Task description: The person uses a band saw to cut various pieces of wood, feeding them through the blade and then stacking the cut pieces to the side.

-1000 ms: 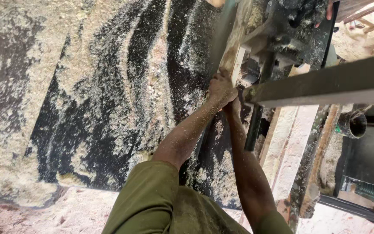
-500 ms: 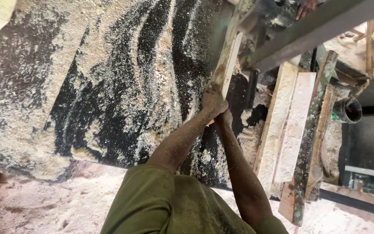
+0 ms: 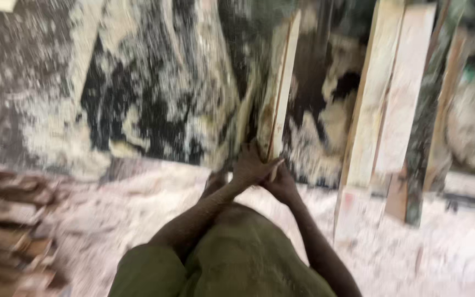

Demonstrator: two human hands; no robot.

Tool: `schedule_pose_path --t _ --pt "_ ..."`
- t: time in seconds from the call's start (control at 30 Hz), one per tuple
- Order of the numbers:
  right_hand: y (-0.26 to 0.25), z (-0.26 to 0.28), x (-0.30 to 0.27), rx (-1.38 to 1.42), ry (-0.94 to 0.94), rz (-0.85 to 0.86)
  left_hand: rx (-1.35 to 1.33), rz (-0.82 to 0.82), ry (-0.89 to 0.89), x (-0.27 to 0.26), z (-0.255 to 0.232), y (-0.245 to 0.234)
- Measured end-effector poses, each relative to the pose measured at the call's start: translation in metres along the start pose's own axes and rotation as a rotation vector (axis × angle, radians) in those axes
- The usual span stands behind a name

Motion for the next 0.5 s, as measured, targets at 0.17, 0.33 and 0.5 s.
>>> schedule_pose_path --t 0.17,0.33,0.5 --pt "-0.001 -0.060 -0.091 0.498 0.047 0.217 -0.486 0.158 -0.333 -0.095 0.039 0.010" --pt "-0.011 -0.099 -0.125 0.264 0.183 -0.046 -1.159 0.041 -0.530 -0.142 0.118 0.037" --pt "-0.026 0.003 -0.126 -0.535 -0.114 -0.584 -1.032 -0.134 -0.579 -0.156 0.189 0.048"
Point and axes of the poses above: each hand's wrist, its own x-axis towards the middle knuckle, its own y-axis out of the palm, z = x × y, the point moved 8 cm from there along x, towards the middle knuckle, and after that the axes turned 6 degrees about -z, right-handed, at the moved point
